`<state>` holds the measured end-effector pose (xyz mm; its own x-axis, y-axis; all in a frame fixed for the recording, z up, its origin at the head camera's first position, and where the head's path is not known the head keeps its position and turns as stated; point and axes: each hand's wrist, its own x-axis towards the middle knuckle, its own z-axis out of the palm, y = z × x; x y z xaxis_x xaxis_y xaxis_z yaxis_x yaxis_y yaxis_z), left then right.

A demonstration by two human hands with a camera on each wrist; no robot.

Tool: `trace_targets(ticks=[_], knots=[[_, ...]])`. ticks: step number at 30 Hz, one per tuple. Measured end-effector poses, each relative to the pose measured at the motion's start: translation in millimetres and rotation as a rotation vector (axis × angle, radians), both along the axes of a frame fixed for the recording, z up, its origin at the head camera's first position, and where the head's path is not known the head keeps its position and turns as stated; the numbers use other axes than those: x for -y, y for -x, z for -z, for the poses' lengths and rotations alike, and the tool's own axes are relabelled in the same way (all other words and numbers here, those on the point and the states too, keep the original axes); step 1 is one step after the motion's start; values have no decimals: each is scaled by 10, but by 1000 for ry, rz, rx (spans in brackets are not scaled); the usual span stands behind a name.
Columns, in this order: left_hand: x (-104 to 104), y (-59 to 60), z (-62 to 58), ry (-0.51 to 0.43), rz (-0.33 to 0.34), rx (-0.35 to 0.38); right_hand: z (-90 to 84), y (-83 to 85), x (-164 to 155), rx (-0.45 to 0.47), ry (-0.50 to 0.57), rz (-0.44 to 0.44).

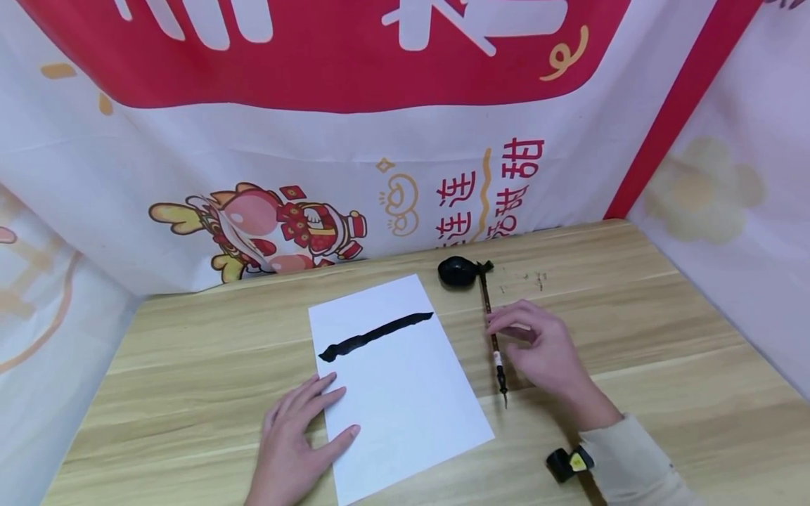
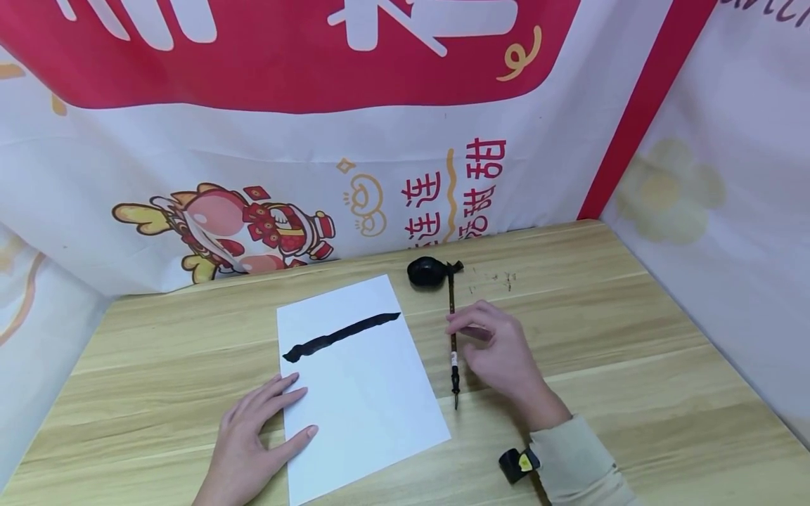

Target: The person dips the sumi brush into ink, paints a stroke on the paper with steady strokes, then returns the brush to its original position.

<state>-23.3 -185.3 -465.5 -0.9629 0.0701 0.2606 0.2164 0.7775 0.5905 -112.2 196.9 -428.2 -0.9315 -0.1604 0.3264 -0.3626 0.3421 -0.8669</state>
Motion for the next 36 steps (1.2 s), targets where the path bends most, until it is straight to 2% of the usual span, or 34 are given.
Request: trace_targets(ticks=[8,23,30,36], knots=[[-4,6,-8,-3,-5,17,-16,34,-23,71,13,38],[-2,12,-8,-4,0,25,-16,77,-70,112,-37,90],[4,26,-22,-1,-2,35,10,111,-83,210,-37,34],[5,10,-3,-2,0,29,60,128,-123,297,-65,62]])
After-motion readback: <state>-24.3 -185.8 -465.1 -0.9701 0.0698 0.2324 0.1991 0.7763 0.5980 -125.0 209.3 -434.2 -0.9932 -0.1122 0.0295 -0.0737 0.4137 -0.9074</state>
